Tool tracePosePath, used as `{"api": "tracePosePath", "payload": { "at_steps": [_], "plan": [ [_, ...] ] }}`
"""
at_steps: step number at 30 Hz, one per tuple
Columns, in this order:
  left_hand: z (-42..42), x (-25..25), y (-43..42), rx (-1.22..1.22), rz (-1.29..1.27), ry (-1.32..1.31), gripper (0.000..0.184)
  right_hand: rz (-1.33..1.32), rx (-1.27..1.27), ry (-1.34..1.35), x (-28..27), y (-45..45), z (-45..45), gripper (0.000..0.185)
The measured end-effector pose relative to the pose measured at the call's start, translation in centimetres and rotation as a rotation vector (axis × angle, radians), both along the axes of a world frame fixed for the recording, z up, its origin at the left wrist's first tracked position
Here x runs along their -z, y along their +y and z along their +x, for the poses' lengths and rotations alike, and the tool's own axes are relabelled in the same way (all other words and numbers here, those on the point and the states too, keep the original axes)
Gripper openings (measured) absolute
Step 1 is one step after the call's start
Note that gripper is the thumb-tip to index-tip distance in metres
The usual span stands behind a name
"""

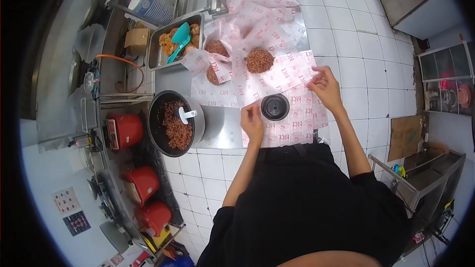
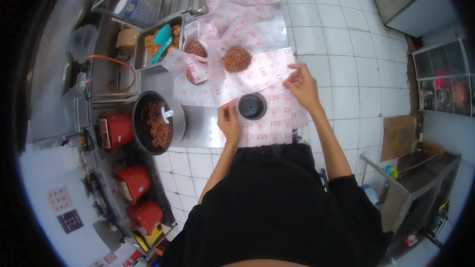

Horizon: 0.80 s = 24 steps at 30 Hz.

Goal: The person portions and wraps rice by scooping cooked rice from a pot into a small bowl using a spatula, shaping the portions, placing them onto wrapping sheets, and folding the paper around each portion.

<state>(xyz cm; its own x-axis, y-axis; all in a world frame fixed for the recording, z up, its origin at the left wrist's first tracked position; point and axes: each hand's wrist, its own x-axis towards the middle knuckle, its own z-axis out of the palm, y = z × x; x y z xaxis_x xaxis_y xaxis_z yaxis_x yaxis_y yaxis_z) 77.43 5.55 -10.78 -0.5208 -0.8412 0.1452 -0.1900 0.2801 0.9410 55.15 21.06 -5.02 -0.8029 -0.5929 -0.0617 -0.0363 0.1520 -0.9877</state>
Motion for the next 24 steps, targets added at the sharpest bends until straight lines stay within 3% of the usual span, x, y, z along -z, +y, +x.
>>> {"api": "tracePosePath", "payload": {
  "at_steps": [2, 5, 8, 9, 10, 12, 13, 16, 19, 22, 24],
  "plan": [
    [0.1, -0.6, -0.6, -0.019, -0.041, -0.007, 0.024, 0.141, 0.047, 0.051, 1.5, 2.4, 0.4, 0.03],
    [0.4, -1.9, -1.9, 0.086, -0.26, -0.165, 0.03, 0.332, 0.093, 0.376, 1.6, 4.2, 1.3, 0.039],
    [-0.5, 0.0, -3.8, 0.126, -0.396, -0.343, 0.023, 0.243, 0.051, 0.322, 0.4, 2.3, 3.0, 0.046],
    [-1.1, 0.8, -4.7, 0.167, -0.401, -0.43, 0.022, 0.245, -0.034, 0.104, 0.8, 1.8, 3.6, 0.045],
    [-1.8, 0.9, -5.4, 0.207, -0.408, -0.515, 0.022, 0.266, -0.061, 0.309, 1.8, 1.2, 4.1, 0.045],
    [-3.2, 1.1, -5.5, 0.124, -0.52, -0.412, 0.023, 0.306, -0.11, 0.719, 2.6, -0.3, 5.0, 0.046],
    [-3.5, 1.2, -5.4, 0.083, -0.574, -0.36, 0.023, 0.436, -0.172, 0.744, 2.2, -0.7, 5.0, 0.052],
    [-3.2, 1.4, -5.3, 0.087, -0.636, -0.397, 0.025, 0.465, -0.015, 0.73, 3.4, -2.2, 4.9, 0.054],
    [-2.9, 1.3, -5.0, 0.094, -0.68, -0.414, 0.031, 0.404, 0.041, 0.757, 5.1, -2.8, 5.1, 0.052],
    [-3.8, -0.4, -5.6, 0.105, -0.812, -0.352, 0.025, 0.361, 0.136, 0.731, 6.0, -2.9, 5.7, 0.051],
    [-4.9, -2.3, -6.2, 0.34, -0.59, -0.757, 0.026, 0.283, 0.123, 0.685, 5.9, -2.8, 5.7, 0.049]
  ]
}}
